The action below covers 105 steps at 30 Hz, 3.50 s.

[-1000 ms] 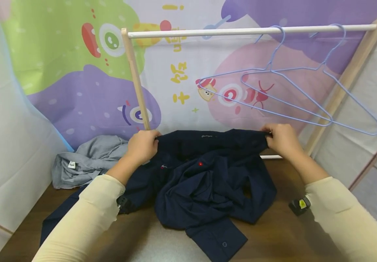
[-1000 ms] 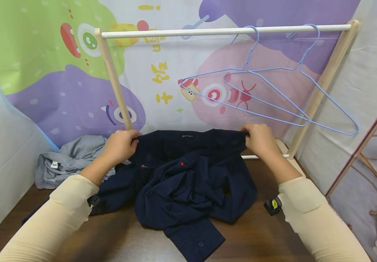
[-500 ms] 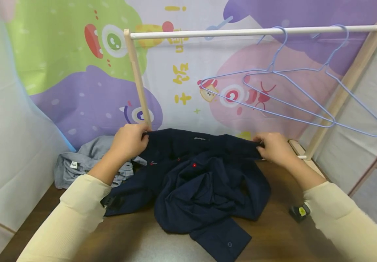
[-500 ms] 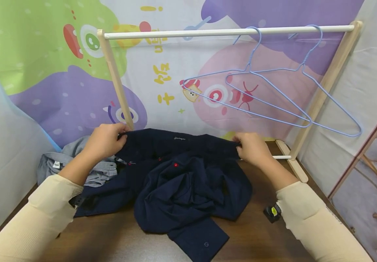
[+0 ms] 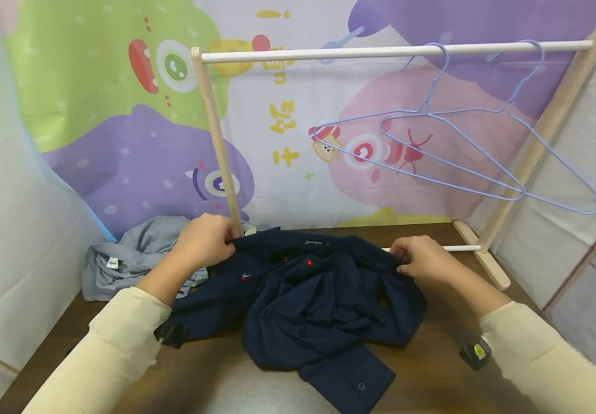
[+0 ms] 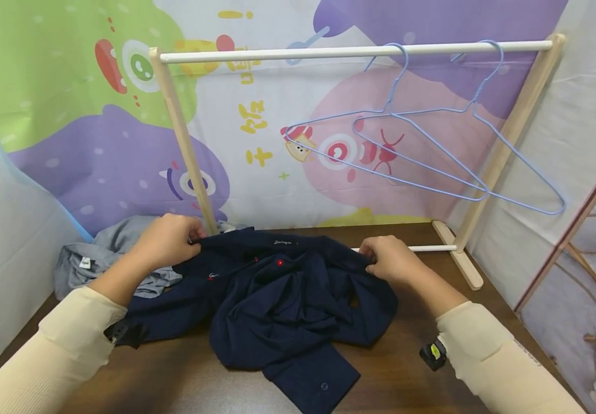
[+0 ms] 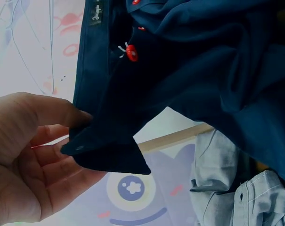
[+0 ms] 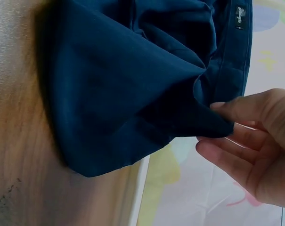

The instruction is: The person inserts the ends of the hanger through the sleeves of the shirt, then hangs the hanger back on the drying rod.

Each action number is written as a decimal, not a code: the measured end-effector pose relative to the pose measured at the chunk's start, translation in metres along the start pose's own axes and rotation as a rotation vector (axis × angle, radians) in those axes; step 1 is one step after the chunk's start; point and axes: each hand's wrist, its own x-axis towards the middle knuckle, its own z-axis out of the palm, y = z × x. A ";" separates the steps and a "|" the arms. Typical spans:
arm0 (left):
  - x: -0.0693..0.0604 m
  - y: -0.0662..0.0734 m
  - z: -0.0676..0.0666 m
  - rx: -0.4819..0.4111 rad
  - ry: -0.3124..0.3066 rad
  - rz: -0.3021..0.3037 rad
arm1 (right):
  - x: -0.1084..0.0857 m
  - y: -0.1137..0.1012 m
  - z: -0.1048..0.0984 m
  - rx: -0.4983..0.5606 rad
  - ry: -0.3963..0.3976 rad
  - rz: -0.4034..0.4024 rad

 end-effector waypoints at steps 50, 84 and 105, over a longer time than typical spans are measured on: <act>0.007 0.007 0.000 -0.022 0.084 0.084 | -0.076 0.019 -0.180 -0.268 0.487 0.200; 0.007 0.012 -0.001 -0.033 0.104 0.051 | -0.052 0.073 -0.209 -0.285 0.429 0.388; 0.007 0.011 0.003 -0.047 0.109 0.065 | -0.041 0.072 -0.211 -0.402 0.368 0.406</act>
